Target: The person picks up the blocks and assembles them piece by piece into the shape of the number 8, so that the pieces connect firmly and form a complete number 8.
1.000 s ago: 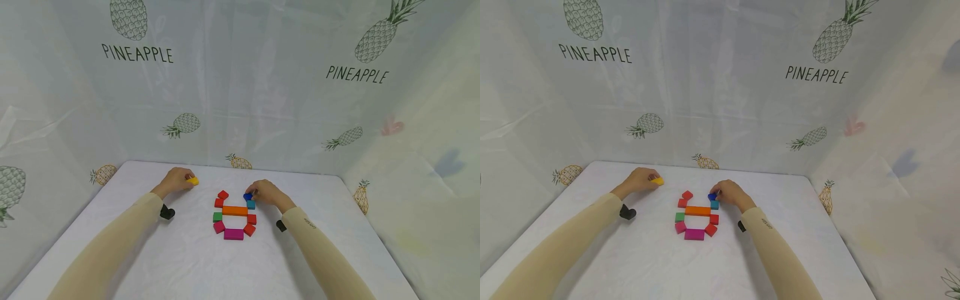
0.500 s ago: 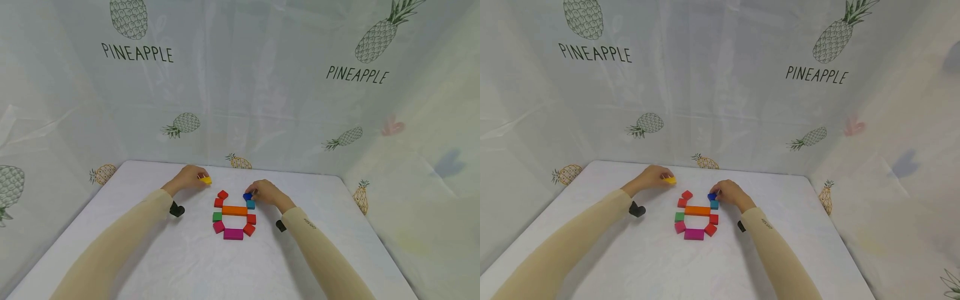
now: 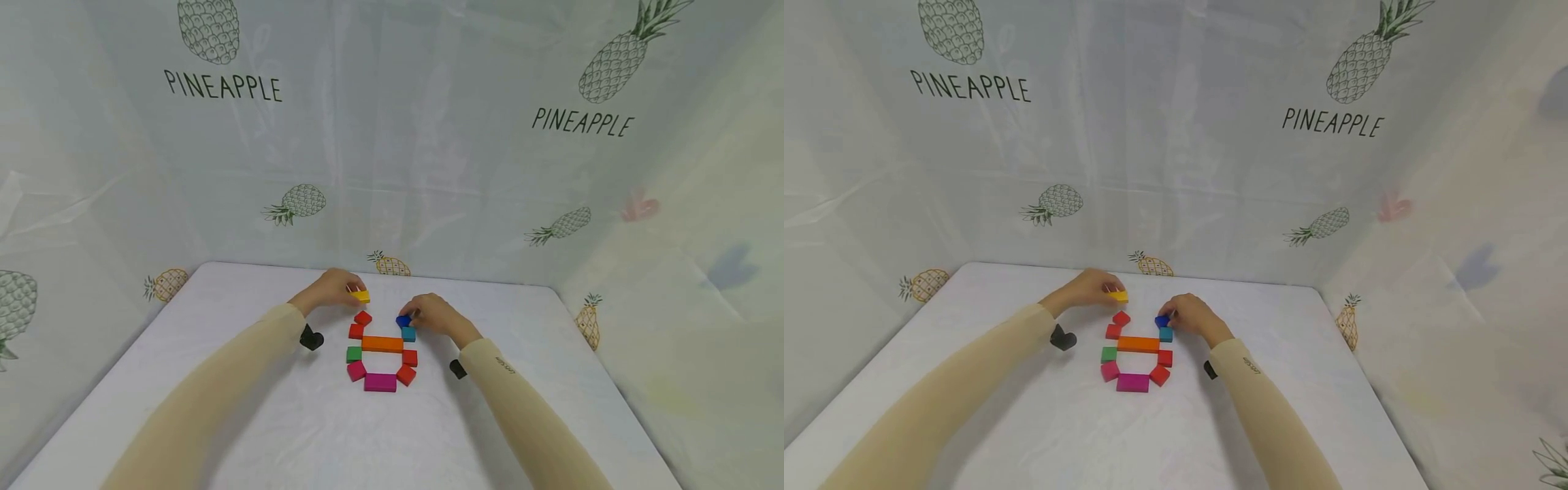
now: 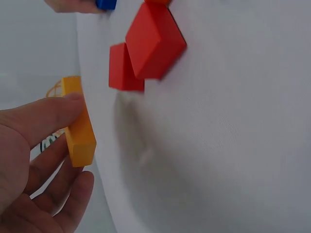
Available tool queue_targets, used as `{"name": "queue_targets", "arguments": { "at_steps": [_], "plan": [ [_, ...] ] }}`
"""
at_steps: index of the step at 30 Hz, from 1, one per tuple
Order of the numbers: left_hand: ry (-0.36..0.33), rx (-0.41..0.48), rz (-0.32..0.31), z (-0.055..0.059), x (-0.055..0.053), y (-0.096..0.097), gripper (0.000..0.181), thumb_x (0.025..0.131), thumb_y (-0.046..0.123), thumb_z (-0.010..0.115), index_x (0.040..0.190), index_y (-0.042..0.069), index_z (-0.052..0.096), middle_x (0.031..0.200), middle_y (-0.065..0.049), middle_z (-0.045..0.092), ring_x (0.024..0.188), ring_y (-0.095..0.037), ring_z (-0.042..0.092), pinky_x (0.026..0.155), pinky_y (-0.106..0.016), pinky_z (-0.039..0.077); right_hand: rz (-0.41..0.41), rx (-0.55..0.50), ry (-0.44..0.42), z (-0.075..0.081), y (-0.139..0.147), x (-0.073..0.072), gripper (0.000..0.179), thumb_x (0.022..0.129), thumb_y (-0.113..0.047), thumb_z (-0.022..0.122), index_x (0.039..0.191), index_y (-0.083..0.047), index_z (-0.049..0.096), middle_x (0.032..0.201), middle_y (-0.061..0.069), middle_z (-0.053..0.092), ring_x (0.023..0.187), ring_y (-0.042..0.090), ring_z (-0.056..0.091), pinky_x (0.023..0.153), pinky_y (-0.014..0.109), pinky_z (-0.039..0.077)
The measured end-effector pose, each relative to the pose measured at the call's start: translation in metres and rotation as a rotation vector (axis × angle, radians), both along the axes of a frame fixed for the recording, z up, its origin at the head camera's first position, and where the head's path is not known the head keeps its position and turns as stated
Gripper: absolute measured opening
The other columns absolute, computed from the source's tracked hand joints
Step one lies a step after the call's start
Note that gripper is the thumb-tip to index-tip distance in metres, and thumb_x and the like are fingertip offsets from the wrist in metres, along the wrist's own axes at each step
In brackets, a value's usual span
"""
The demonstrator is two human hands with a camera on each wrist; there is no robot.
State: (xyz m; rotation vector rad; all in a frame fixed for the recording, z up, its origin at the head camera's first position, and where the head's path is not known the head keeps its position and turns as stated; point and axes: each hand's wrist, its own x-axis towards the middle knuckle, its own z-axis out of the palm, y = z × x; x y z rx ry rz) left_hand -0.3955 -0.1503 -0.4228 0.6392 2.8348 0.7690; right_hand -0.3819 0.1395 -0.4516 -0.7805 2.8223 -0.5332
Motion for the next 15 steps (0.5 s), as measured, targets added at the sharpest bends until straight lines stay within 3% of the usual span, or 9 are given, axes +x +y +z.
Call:
{"name": "queue_targets", "arguments": {
  "at_steps": [8,15],
  "plan": [
    [-0.001,0.02,-0.053,-0.006,0.0,0.023,0.03,0.093,0.023,0.084,0.122,0.014,0.078,0.114,-0.005,0.074,0.107,-0.024,0.064,0.095,-0.039,0.057,-0.002,-0.01,-0.009,0.001,-0.001,0.0,0.027,0.098,-0.009,0.076,0.124,-0.017,0.08,0.122,0.001,0.076,0.122,0.027,0.064,0.114,0.051,0.047],
    [-0.032,0.03,-0.039,-0.008,0.0,0.037,0.03,0.094,0.021,0.083,0.123,0.016,0.078,0.118,-0.005,0.073,0.11,-0.023,0.063,0.099,-0.039,0.056,0.015,-0.017,-0.005,0.001,0.002,0.0,0.027,0.098,-0.01,0.076,0.124,-0.017,0.079,0.122,0.001,0.076,0.121,0.026,0.064,0.113,0.05,0.048]
  ]
}}
